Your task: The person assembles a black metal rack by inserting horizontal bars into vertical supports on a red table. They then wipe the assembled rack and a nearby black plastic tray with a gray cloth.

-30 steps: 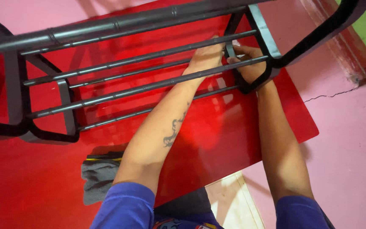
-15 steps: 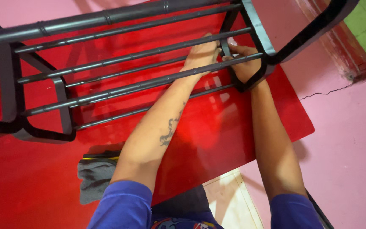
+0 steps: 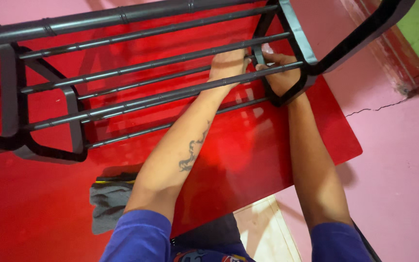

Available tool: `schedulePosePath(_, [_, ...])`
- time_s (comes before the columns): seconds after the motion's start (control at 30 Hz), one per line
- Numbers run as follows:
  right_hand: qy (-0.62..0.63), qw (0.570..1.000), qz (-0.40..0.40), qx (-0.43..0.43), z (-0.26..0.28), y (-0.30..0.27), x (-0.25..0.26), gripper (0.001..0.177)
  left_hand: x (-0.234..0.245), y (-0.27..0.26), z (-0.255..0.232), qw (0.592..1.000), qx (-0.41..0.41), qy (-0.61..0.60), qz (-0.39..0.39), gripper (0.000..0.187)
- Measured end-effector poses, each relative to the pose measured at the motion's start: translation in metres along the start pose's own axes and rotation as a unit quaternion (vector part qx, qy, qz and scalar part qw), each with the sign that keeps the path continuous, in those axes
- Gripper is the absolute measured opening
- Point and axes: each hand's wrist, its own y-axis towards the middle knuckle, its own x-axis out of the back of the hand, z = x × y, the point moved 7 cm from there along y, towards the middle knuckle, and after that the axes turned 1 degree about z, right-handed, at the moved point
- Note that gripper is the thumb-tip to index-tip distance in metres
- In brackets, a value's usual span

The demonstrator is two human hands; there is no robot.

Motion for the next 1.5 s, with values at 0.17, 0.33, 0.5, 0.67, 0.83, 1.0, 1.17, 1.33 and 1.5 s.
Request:
schedulePosePath(0.17, [-0.056,0.998,0.020,0.028,-0.003,0.002,0.003,0.032,-0.013,0.008,0.004,0.994,0.029,-0.068,0.079,0.018])
schedulePosePath(0.33, [-0.039,0.996,0.026,0.082,-0.013,0.008,0.001,0.031,0.003,0.003,-0.010,0.997,-0.031,-0.068,0.028,0.019])
schedulePosePath(0.5, [0.015,0.998,0.066,-0.018,-0.029,0.015,0.000,0.033,0.044,-0.027,-0.049,0.983,-0.131,0.039,-0.119,0.030])
schedulePosePath(0.67, [0.045,0.995,0.076,-0.046,-0.014,-0.004,0.015,0.031,0.038,-0.047,-0.056,0.985,-0.136,0.103,-0.033,0.018])
schedulePosePath(0.83, [0.047,0.997,0.027,-0.060,-0.005,-0.013,0.019,0.030,0.014,-0.042,-0.041,0.988,-0.144,0.051,0.029,0.009])
schedulePosePath(1.0, [0.020,0.996,-0.003,-0.091,-0.016,-0.011,0.019,0.029,0.005,-0.036,-0.037,0.989,-0.141,-0.016,0.033,0.008])
schedulePosePath(1.17, [0.029,0.996,-0.005,-0.079,-0.027,-0.007,0.018,0.030,-0.002,-0.033,-0.027,0.986,-0.038,-0.058,0.152,0.011])
schedulePosePath(1.33, [0.029,0.996,0.019,-0.086,-0.037,-0.009,0.015,0.026,0.000,-0.037,-0.027,0.987,-0.002,-0.085,0.136,0.015])
schedulePosePath(1.5, [0.101,0.993,0.027,-0.059,-0.037,-0.008,0.010,0.022,0.000,-0.046,-0.033,0.996,-0.056,-0.012,0.061,0.024])
